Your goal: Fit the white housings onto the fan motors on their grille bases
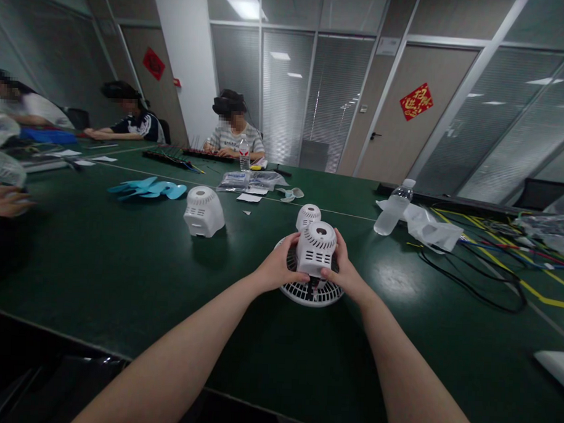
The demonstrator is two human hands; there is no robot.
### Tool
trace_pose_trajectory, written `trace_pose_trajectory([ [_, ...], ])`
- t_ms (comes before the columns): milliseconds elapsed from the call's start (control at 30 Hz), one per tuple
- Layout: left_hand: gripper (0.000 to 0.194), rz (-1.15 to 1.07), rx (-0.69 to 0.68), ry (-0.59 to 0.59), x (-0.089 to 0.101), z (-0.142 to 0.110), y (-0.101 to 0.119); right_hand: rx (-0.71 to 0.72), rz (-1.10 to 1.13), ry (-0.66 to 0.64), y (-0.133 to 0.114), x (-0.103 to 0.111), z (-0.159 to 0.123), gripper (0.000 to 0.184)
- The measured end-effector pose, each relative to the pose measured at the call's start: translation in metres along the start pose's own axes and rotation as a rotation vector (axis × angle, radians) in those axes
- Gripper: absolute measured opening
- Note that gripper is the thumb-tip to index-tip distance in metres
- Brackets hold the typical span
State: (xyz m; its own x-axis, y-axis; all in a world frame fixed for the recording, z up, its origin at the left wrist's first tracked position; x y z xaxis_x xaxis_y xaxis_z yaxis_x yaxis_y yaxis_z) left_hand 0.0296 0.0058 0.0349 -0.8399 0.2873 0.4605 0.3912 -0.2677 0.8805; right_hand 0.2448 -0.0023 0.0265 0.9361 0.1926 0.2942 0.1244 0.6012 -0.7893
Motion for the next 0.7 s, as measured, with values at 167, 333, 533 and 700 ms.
trace_pose_trajectory([
  [167, 0.108, 0.066, -0.007, 0.000, 0.000, 0.004, -0.003, 0.021, -0.020, 0.019, 0.002, 0.000, 0.001, 0.109],
  [333, 0.102, 0.073, -0.024, 0.006, -0.001, 0.005, -0.007, 0.019, 0.020, 0.043, 0.001, 0.001, 0.001, 0.109],
  [533, 0.106, 0.019, -0.012, -0.011, -0.004, 0.008, -0.016, 0.010, 0.069, 0.034, -0.001, -0.002, 0.002, 0.110],
  [700, 0.108, 0.023, -0.015, -0.007, -0.003, 0.009, -0.016, 0.033, 0.099, 0.033, 0.000, 0.000, 0.002, 0.108],
])
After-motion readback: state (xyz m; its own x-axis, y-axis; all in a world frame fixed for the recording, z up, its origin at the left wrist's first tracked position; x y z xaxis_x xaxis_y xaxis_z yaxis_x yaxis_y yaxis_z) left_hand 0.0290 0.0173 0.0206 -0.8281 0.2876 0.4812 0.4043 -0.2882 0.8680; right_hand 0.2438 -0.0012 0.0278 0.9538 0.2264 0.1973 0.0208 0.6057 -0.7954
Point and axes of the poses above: each hand's wrist, its own z-axis towards the middle knuckle, its own x-axis out of the back of the hand, y = z × x, the point moved 3 cm from there along z, towards the middle knuckle, and after that the axes turned 13 degrees about x, right-handed, at the moved point
